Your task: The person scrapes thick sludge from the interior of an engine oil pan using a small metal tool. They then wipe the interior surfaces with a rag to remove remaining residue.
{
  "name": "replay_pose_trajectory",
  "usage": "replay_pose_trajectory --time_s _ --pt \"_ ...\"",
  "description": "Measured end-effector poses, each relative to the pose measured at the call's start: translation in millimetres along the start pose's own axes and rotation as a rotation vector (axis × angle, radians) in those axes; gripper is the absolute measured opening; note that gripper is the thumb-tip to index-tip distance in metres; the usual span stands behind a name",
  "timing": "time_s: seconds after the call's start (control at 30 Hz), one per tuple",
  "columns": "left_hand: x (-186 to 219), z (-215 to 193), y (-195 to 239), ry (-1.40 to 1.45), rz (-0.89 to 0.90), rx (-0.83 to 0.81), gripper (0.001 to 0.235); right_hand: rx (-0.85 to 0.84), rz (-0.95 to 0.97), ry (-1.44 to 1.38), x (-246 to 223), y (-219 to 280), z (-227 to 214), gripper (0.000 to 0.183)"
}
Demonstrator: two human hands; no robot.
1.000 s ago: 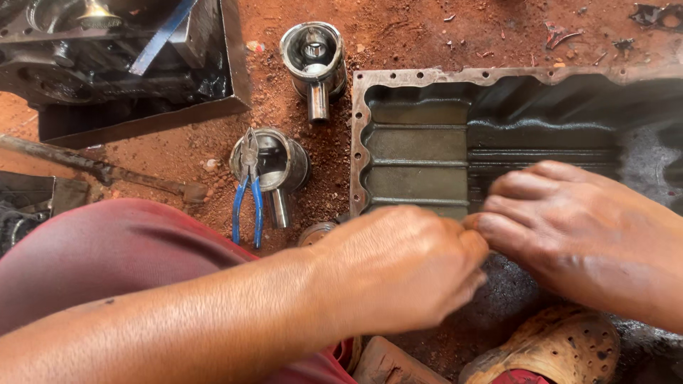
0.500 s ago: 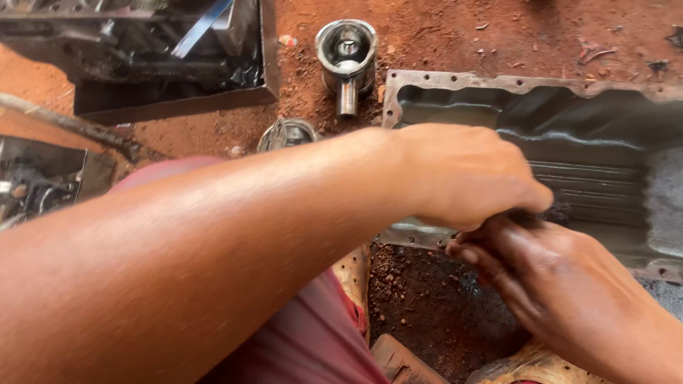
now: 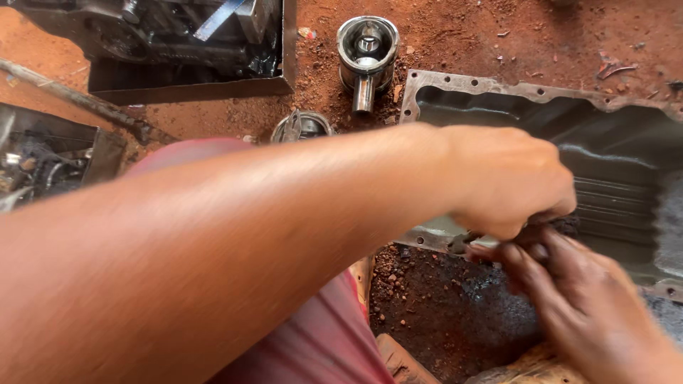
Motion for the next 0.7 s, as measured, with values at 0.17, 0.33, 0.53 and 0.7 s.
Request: replay_pose_trajectory --time_s 0.17,0.33,0.53,0.7 --pt "20 15 29 0.05 -0.044 0.099 0.012 -0.18 -0.201 0.674 19 -31 -15 0.036" --pt "40 14 58 0.071 -0.088 0.283 0.017 -0.016 -0.85 0.477 -74 -41 -37 0.038" --pt "53 15 68 0.04 -0.167 0.307 0.01 -0.067 -1.064 0.485 -114 -33 -40 0.033" --pt "12 20 60 0.056 -0.41 0.026 0.015 -0.282 -0.401 0.759 -38 -35 -33 0.03"
Point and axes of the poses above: each hand's wrist, its own y-axis away from the middle knuckle, its own z-axis out of the palm, x = y × z, the point moved 9 cm from there along -y, towards the middle knuckle, and after that the axes turned 8 degrees about y, right-handed, at the moved point
